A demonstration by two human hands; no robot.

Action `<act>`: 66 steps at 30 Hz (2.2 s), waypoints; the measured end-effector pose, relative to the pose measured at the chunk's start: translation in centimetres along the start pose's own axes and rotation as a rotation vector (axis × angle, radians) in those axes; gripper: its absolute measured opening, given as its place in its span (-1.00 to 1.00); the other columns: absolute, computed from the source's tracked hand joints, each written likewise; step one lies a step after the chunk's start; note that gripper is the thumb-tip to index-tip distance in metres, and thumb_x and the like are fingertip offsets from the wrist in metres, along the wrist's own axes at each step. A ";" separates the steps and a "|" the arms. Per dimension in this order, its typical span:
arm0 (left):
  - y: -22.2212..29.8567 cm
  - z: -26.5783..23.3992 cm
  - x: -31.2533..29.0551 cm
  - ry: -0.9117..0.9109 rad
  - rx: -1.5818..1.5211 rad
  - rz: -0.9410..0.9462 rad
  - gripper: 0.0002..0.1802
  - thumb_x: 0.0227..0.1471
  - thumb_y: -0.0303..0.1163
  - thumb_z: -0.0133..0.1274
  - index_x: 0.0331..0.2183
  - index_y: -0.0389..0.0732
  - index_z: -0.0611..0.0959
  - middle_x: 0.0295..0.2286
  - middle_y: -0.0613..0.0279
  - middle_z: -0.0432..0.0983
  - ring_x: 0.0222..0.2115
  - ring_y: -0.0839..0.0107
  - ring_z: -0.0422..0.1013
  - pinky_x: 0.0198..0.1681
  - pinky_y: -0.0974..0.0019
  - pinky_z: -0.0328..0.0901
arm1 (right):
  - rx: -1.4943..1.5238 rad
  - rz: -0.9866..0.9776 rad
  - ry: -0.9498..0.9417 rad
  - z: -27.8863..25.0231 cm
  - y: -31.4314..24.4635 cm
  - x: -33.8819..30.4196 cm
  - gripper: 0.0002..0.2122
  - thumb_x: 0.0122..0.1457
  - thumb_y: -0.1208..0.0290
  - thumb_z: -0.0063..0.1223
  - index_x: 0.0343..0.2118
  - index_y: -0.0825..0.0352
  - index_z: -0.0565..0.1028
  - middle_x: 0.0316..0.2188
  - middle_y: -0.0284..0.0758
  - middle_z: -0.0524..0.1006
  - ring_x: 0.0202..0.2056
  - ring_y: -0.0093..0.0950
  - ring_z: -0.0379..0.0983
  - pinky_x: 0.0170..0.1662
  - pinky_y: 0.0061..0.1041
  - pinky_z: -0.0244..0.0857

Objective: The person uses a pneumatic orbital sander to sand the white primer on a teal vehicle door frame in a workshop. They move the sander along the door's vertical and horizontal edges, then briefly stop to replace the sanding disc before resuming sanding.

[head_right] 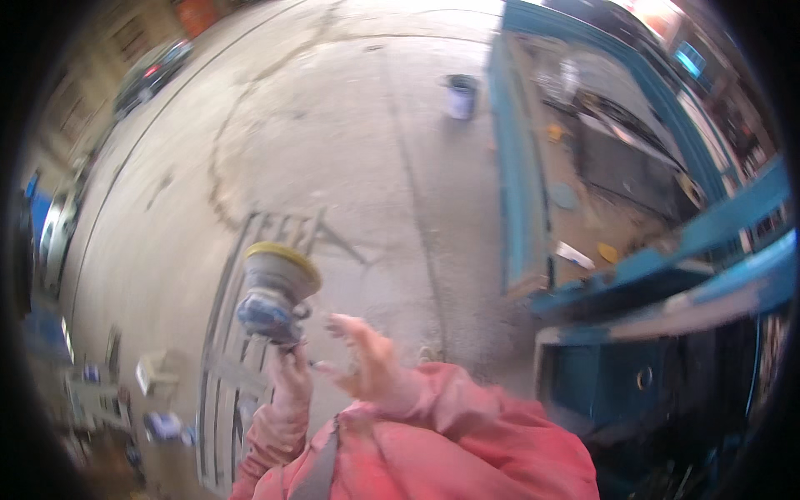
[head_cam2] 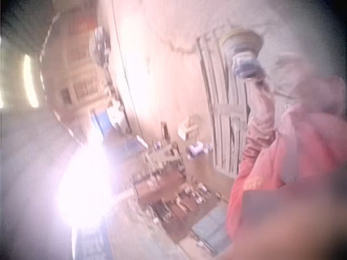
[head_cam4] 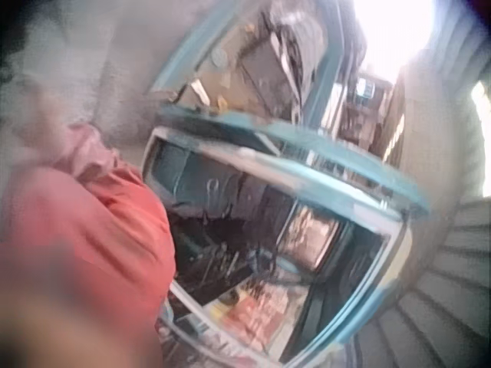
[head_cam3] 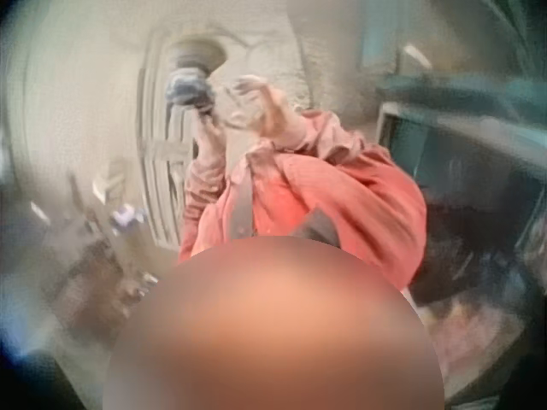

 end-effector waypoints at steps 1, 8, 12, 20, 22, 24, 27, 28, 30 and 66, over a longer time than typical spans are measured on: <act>0.5 1.6 0.9 0.027 -0.069 0.041 -0.67 0.18 -0.40 0.14 -0.03 -0.27 0.57 -0.27 -0.13 0.62 -0.29 -0.13 0.58 -0.31 -0.02 0.45 | 0.006 0.005 0.037 -0.9 0.3 1.1 -0.28 0.01 0.31 0.44 0.21 0.43 0.32 -0.07 -0.09 0.58 -0.09 -0.23 0.62 -0.13 -0.33 0.53; 4.1 9.7 4.2 -0.154 0.223 0.250 -0.61 0.13 -0.38 0.21 -0.01 -0.25 0.56 -0.36 -0.03 0.56 -0.39 -0.06 0.53 -0.41 0.00 0.42 | -0.047 0.315 0.238 -7.5 6.1 4.3 -0.18 0.02 0.07 0.45 0.25 0.33 0.22 -0.02 0.00 0.50 -0.03 -0.08 0.55 -0.02 -0.22 0.48; 5.2 13.4 5.0 -0.362 0.284 0.386 -0.72 0.08 -0.47 0.18 -0.13 -0.24 0.57 -0.42 -0.03 0.50 -0.44 -0.08 0.47 -0.41 -0.04 0.38 | -0.079 0.623 0.377 -10.7 10.0 2.9 -0.22 0.00 -0.08 0.43 0.11 0.33 0.26 -0.07 0.01 0.53 -0.04 -0.03 0.55 0.00 -0.19 0.45; 6.2 19.0 8.4 -0.469 0.229 0.782 -0.64 0.07 -0.21 0.29 -0.13 -0.15 0.62 -0.48 0.10 0.55 -0.50 0.10 0.51 -0.45 0.11 0.43 | -0.118 0.977 0.687 -14.0 13.8 -0.8 -0.30 -0.05 -0.08 0.43 -0.01 0.33 0.36 -0.20 -0.08 0.59 -0.13 -0.20 0.59 -0.04 -0.28 0.44; 7.0 20.2 9.0 -0.424 0.131 0.925 -0.78 0.04 -0.23 0.35 -0.28 -0.04 0.67 -0.54 0.23 0.52 -0.53 0.20 0.48 -0.46 0.11 0.41 | -0.092 0.967 0.789 -14.4 13.9 -2.0 -0.31 -0.04 -0.08 0.41 -0.01 0.33 0.36 -0.17 -0.07 0.59 -0.11 -0.18 0.59 -0.02 -0.26 0.43; 7.5 20.0 9.2 -0.528 -0.036 0.788 -0.74 0.02 -0.23 0.36 -0.27 -0.06 0.64 -0.53 0.22 0.53 -0.52 0.19 0.48 -0.46 0.12 0.41 | -0.060 0.930 0.881 -14.5 13.3 -3.5 -0.31 -0.05 -0.02 0.42 0.02 0.33 0.37 -0.16 -0.10 0.59 -0.10 -0.23 0.59 -0.01 -0.28 0.44; 8.0 18.8 8.8 -0.768 -0.243 0.491 -0.63 -0.01 -0.24 0.40 -0.25 -0.16 0.58 -0.50 0.21 0.54 -0.49 0.27 0.47 -0.38 0.19 0.42 | -0.030 0.808 0.975 -14.0 11.5 -4.6 -0.32 -0.04 0.02 0.44 0.04 0.34 0.37 -0.17 -0.13 0.58 -0.12 -0.29 0.58 -0.01 -0.33 0.45; 8.0 18.1 8.8 -0.825 -0.312 0.442 -0.61 -0.02 -0.25 0.41 -0.25 -0.18 0.56 -0.49 0.21 0.54 -0.49 0.29 0.47 -0.36 0.20 0.42 | -0.074 0.755 0.973 -13.7 10.5 -4.8 -0.32 -0.05 0.05 0.45 0.03 0.34 0.37 -0.17 -0.16 0.58 -0.13 -0.32 0.58 -0.02 -0.35 0.46; 7.6 17.2 8.9 -0.895 -0.410 0.399 -0.55 -0.04 -0.23 0.43 -0.26 -0.23 0.53 -0.48 0.21 0.51 -0.47 0.40 0.41 -0.33 0.25 0.39 | -0.057 0.671 0.956 -12.8 8.3 -4.9 -0.31 -0.06 0.06 0.45 0.03 0.35 0.36 -0.17 -0.17 0.57 -0.14 -0.34 0.58 -0.05 -0.35 0.47; 13.8 11.8 18.4 -1.431 -0.157 0.796 -0.63 0.16 -0.17 0.28 -0.11 -0.23 0.70 -0.46 0.14 0.67 -0.45 0.41 0.55 -0.41 0.19 0.43 | 0.012 0.399 0.634 -15.2 0.9 -10.4 -0.55 0.11 0.42 0.37 0.08 0.32 0.51 -0.02 -0.29 0.59 0.03 -0.47 0.47 0.13 -0.42 0.34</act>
Point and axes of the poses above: each hand's wrist, its own x-axis towards the middle knuckle, its own z-axis out of the palm, y = z × x, the point moved 1 cm from there along x, towards the middle knuckle
